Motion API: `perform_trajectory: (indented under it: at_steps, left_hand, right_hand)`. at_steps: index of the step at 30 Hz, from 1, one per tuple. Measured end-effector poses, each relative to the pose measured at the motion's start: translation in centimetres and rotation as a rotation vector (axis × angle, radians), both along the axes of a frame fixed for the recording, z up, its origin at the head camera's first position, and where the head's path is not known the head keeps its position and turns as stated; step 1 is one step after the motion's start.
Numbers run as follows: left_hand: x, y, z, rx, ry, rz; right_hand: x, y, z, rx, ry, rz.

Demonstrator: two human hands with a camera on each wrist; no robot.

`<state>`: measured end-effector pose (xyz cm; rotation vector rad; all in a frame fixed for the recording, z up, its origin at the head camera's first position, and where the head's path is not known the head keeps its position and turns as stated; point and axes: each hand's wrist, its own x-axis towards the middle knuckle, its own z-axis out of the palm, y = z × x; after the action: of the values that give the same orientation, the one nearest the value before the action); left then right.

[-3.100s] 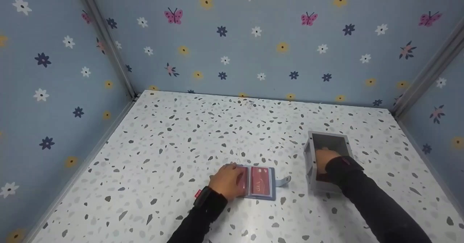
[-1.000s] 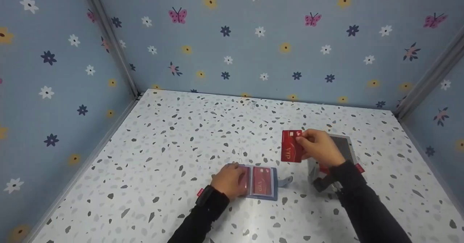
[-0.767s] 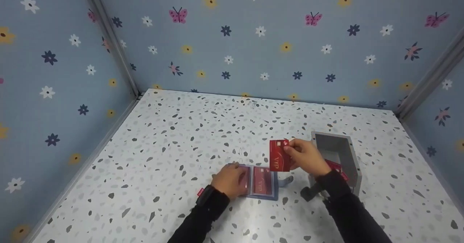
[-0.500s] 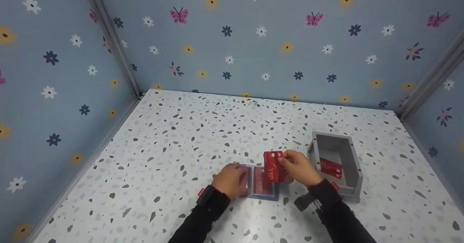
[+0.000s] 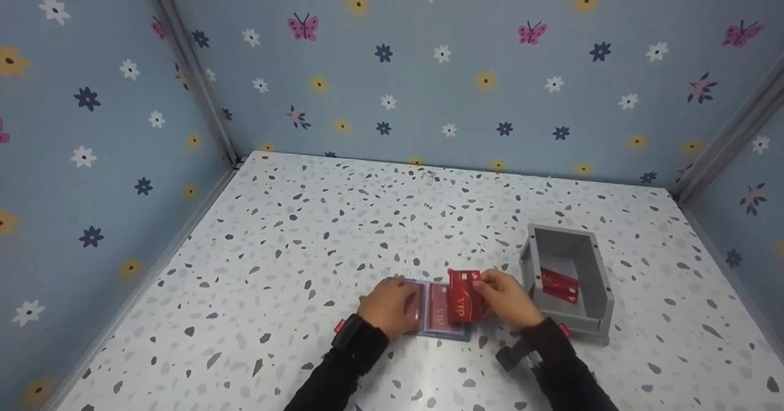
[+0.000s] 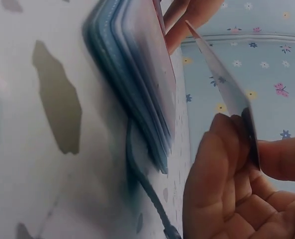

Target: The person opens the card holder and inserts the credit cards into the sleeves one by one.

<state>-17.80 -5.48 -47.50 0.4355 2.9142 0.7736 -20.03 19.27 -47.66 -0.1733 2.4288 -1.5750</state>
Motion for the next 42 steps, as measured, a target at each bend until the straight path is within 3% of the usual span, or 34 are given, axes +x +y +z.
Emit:
perform_trajectory:
  at_steps: [14,22,29,37,42]
  left_hand:
    - [0.4,0.7,0.5,-0.049,0.016,-0.006]
    - [0.9,3.1,0.5,-0.035,-0.005,-0.074]
    - [0.7,5.6,0.0,-0.088,0.037,-0.131]
    - [0.2,6.5,0.1,-0.116,-0.034,-0.122]
    - [-0.1,6.1,0.4,-0.031,-0.065,-0.140]
  right_hand:
    - [0.0,0.5,-1.3,-0.021,-0.043,0.022]
    - [0.1,0.7,-1.3,-0.050,-0.063,0.021]
    - [0.0,0.7,-1.6,-0.040,-0.044,0.005]
    - [0.1,0.7,-1.4,-0.047,-0.053,-0.004]
    - [0.0,0.8,-1.3,-0.048,-0.057,-0.034]
